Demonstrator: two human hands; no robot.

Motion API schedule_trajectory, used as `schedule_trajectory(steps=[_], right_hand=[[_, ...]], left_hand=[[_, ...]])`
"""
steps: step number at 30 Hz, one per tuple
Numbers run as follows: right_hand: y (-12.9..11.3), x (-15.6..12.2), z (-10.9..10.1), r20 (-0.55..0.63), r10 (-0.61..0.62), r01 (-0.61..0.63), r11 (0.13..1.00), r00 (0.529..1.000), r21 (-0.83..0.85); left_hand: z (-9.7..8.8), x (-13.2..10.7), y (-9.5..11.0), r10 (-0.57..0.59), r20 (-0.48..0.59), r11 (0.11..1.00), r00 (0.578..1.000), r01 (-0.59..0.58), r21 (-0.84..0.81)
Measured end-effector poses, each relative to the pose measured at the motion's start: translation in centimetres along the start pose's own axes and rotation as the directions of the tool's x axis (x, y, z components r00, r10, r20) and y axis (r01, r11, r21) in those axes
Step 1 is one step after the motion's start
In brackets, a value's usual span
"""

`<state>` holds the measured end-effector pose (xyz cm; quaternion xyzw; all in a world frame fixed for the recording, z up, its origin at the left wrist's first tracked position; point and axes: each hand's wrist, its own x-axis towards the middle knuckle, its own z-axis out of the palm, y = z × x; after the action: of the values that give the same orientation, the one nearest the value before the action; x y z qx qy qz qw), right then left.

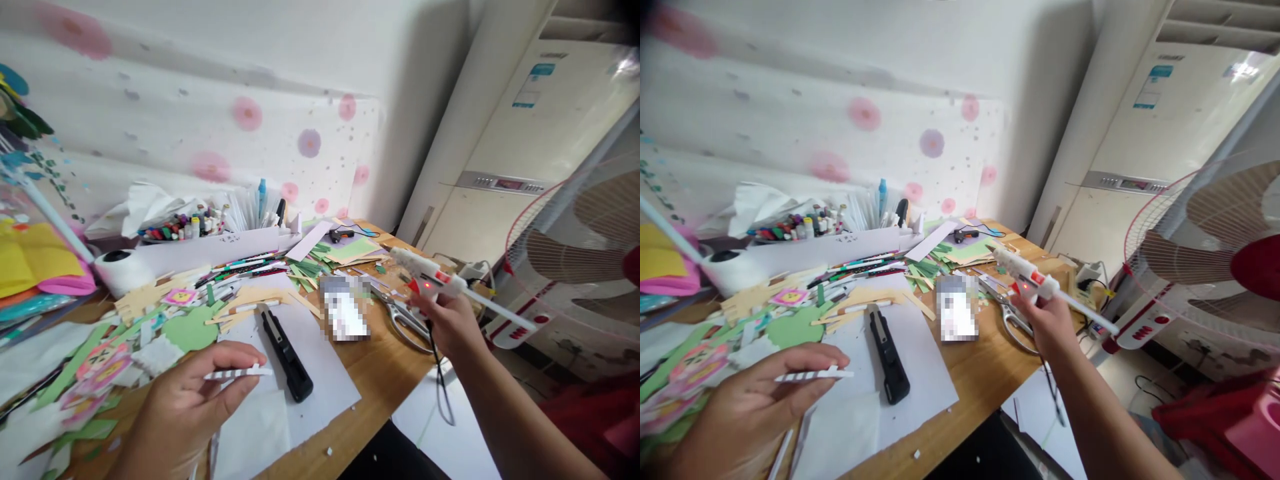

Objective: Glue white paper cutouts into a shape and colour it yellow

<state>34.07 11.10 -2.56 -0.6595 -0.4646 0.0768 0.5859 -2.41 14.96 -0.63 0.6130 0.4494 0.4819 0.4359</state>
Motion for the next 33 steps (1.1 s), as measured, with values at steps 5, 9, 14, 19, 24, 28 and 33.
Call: schedule_trajectory(steps=[5,9,14,19,24,28,33], right_hand=[[-4.6,-5.8,2.5,0.53,-0.064,-0.097,0.958,0.846,0.271],[-6.9,-8.2,3.9,0.665,-0.155,-0.132,0.924,0.731,0.36],[-8.3,-8.5,4.8,0.713,-0.222,-0.035,0.944,0.665,0.327],[-9.3,-8.3,4.9,0.705,-0.27,0.049,0.947,0.656,0.318],[-10.0,-8.1,4.9,0.709,-0.314,0.154,0.947,0.632,0.282],[-10.1,-8.1,4.9,0.718,-0.311,0.151,0.948,0.622,0.28],[-9.9,-8.0,4.9,0.711,-0.344,0.238,0.939,0.613,0.249]], left_hand=[[0.6,-0.4,1.2,0.001,0.018,0.997,1.0,0.0,-0.074],[0.1,-0.2,1.2,0.062,0.089,0.997,0.994,-0.057,-0.053],[-0.5,-0.1,0.8,0.111,0.141,0.993,0.984,-0.114,0.009],[-0.5,-0.1,0.7,0.134,0.166,0.99,0.977,-0.139,0.018],[-0.5,0.0,0.5,0.161,0.155,0.986,0.975,-0.166,0.017],[-0.5,0.0,0.5,0.18,0.167,0.982,0.969,-0.187,0.03],[-0.6,0.1,0.6,0.203,0.176,0.975,0.963,-0.215,0.05]])
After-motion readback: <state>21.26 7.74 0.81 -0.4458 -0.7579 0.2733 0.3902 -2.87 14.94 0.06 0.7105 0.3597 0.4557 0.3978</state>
